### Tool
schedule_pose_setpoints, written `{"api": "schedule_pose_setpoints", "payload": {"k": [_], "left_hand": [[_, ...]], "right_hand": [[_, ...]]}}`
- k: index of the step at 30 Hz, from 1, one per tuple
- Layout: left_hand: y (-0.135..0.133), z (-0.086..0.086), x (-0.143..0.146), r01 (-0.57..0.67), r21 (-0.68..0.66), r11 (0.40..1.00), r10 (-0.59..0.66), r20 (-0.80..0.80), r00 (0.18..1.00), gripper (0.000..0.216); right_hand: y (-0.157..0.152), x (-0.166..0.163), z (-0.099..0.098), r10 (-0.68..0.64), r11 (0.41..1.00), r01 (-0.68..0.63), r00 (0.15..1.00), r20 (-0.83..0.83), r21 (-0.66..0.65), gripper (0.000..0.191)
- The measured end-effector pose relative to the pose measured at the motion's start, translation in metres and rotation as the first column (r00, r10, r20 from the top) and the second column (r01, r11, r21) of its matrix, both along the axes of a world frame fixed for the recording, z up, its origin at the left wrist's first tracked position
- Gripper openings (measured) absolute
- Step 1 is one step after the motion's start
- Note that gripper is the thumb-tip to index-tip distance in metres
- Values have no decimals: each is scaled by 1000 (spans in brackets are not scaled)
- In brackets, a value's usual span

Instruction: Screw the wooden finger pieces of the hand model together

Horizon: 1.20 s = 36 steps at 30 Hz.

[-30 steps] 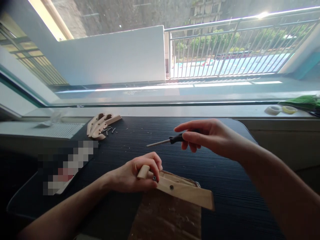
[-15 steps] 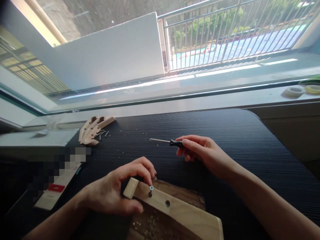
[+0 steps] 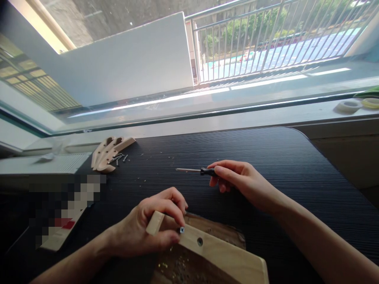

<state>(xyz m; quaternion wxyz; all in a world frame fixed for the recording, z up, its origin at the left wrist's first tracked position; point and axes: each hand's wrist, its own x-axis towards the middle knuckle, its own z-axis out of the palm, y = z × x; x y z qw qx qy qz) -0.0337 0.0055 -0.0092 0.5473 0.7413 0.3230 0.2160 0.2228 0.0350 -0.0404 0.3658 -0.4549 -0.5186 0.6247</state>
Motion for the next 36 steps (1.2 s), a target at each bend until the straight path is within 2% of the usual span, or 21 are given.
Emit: {"api": "schedule_pose_setpoints", "payload": {"k": [4, 12, 19, 29, 36], "left_hand": [[-1, -2, 0, -13, -20, 1000, 13, -10, 1000, 24], [-2, -2, 2, -37, -13, 999, 37, -17, 999, 8], [-3, -6, 2, -3, 29, 1000, 2, 41, 999, 16], [-1, -4, 3, 9, 51, 999, -11, 27, 1000, 11], [0, -4, -1, 10, 135, 991, -10, 0, 1000, 14]], "right_hand": [[1, 1, -1, 1, 1000, -2, 1000, 21, 12, 38], [1, -2, 0, -8, 1000, 8, 1000, 27, 8, 39], [1, -1, 1, 6, 1000, -6, 1000, 21, 15, 38], [0, -2, 1, -2, 1000, 2, 999, 32, 2, 40], [1, 2, 2, -56, 998, 52, 993, -104, -40, 37]]}}
